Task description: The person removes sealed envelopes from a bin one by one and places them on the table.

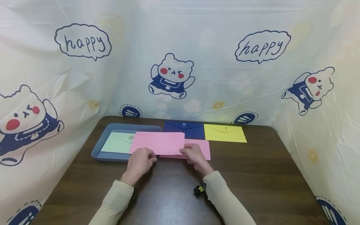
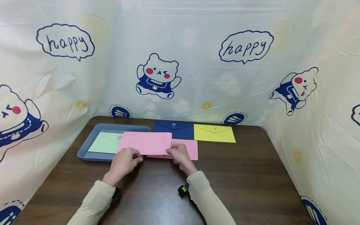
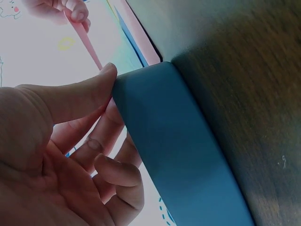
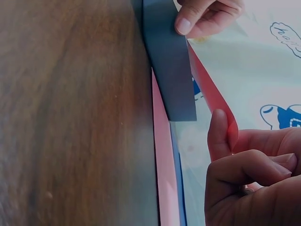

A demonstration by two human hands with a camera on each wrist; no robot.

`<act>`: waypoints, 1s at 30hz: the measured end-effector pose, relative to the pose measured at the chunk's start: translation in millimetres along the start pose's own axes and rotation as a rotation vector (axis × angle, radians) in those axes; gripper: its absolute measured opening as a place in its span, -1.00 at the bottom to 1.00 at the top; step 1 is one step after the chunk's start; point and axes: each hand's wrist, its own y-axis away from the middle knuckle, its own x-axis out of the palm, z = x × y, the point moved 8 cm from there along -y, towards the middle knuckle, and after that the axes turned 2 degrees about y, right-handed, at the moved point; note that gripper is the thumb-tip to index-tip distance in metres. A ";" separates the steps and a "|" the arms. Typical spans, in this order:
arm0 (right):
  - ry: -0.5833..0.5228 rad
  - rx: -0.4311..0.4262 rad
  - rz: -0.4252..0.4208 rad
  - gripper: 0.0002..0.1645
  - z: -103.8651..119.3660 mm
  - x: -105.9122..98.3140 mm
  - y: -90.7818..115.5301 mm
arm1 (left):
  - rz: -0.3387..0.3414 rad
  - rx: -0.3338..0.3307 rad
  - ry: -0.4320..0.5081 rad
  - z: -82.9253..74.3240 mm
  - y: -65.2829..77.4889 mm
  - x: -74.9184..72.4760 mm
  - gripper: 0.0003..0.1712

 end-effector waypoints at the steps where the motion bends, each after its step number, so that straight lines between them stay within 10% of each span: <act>1: 0.001 -0.002 -0.001 -0.79 0.2 -1.4 0.1 | 0.002 -0.003 0.000 -0.1 -0.3 -0.1 -0.89; 30: -0.010 0.037 -0.022 -0.80 -16.2 -41.2 9.0 | 0.030 -0.029 0.011 0.8 0.1 2.2 -0.90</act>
